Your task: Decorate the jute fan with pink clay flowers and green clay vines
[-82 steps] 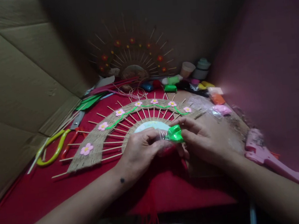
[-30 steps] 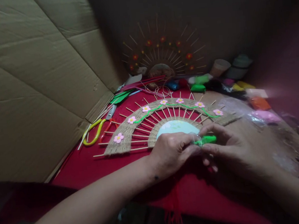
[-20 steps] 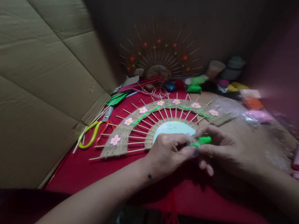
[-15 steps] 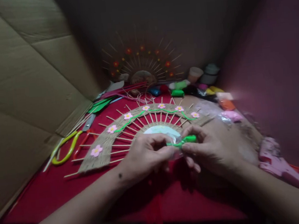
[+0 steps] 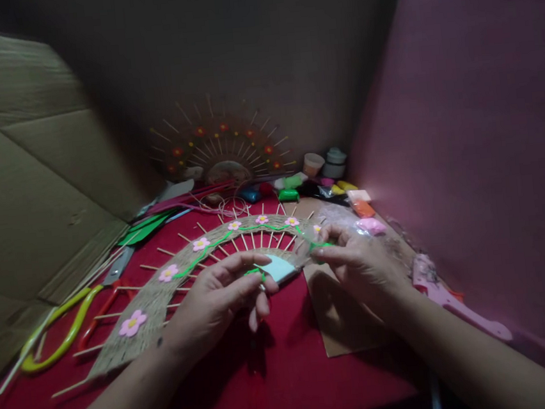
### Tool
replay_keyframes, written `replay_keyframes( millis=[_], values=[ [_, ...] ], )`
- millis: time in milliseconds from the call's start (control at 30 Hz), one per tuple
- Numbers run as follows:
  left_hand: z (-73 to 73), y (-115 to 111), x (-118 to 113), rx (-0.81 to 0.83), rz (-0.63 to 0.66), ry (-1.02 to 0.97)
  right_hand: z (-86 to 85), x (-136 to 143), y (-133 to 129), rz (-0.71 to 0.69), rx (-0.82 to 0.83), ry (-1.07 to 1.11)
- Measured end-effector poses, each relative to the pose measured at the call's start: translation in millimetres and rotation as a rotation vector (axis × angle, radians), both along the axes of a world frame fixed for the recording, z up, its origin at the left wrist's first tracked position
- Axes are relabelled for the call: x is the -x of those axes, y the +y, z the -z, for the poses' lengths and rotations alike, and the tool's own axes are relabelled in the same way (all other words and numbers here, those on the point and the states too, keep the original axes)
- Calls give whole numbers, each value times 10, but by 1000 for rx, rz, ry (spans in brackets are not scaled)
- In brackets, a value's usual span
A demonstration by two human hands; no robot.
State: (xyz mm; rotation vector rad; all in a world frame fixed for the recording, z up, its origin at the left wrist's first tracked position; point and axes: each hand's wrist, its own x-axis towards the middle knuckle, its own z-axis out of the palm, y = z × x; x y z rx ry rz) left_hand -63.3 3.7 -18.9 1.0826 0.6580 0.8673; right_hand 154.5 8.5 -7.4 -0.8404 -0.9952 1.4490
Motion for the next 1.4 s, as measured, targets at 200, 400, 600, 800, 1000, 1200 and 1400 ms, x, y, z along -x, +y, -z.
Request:
replay_keyframes(
  millis=[200, 400, 600, 800, 1000, 1200, 1400],
  values=[
    [57, 12, -19, 35, 51, 130, -175, -304, 237, 143, -51, -169],
    [64, -7, -60, 106, 110, 199, -196, -620, 957, 300, 79, -514],
    [79, -3, -53, 126, 77, 185, -76, -661, 1455, 439, 32, -772],
    [52, 0, -93, 120, 50, -80, -264, -377, 874, 268, -151, -829],
    [44, -28, -153, 91, 70, -152, -342, 112, -79, -204, -546, -870],
    [82, -86, -273, 80, 189, -42, -20, 264, -285, -230, -664, -893],
    [40, -84, -366, 159, 274, -131, -25, 87, -288, -191, -650, -750]
  ],
)
